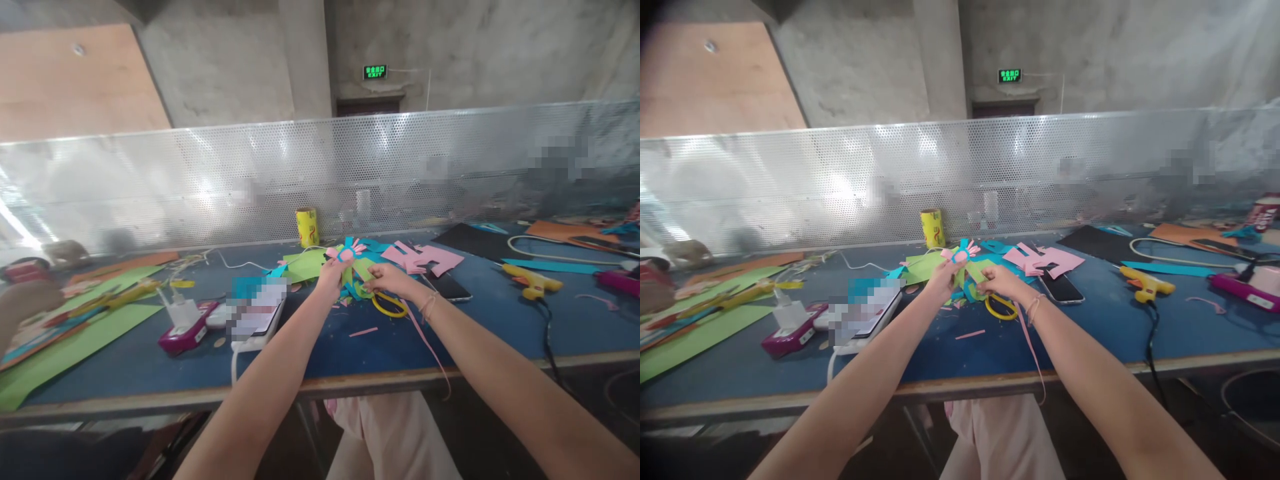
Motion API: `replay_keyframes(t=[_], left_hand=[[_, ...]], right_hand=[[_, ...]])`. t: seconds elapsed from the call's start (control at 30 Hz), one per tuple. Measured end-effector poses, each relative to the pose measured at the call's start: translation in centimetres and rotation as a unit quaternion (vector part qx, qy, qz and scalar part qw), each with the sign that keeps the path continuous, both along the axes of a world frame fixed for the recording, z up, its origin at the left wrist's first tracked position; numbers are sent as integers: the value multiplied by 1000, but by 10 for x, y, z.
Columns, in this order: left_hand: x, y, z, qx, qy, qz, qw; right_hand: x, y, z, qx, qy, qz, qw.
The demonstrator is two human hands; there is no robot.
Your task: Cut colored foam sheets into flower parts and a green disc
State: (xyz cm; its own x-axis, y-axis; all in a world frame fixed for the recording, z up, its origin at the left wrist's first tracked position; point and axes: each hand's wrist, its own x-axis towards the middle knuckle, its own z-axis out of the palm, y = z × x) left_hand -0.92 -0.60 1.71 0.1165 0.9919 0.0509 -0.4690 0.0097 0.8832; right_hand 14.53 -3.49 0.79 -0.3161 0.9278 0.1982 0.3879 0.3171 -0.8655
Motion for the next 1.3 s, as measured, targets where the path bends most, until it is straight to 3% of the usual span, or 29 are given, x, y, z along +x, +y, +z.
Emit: replay_keyframes(t=[0.63, 1.03, 1.3], left_hand=[[-2, 0, -1, 12, 24, 2, 1000], [-3, 5, -6, 22, 47, 11, 999], [-2, 9, -7, 18, 4, 10, 1000]], right_hand=[[6, 6, -1, 34, -8, -13, 999], [4, -2, 6, 2, -4, 3, 1000], [5, -2, 6, -8, -9, 3, 1000]])
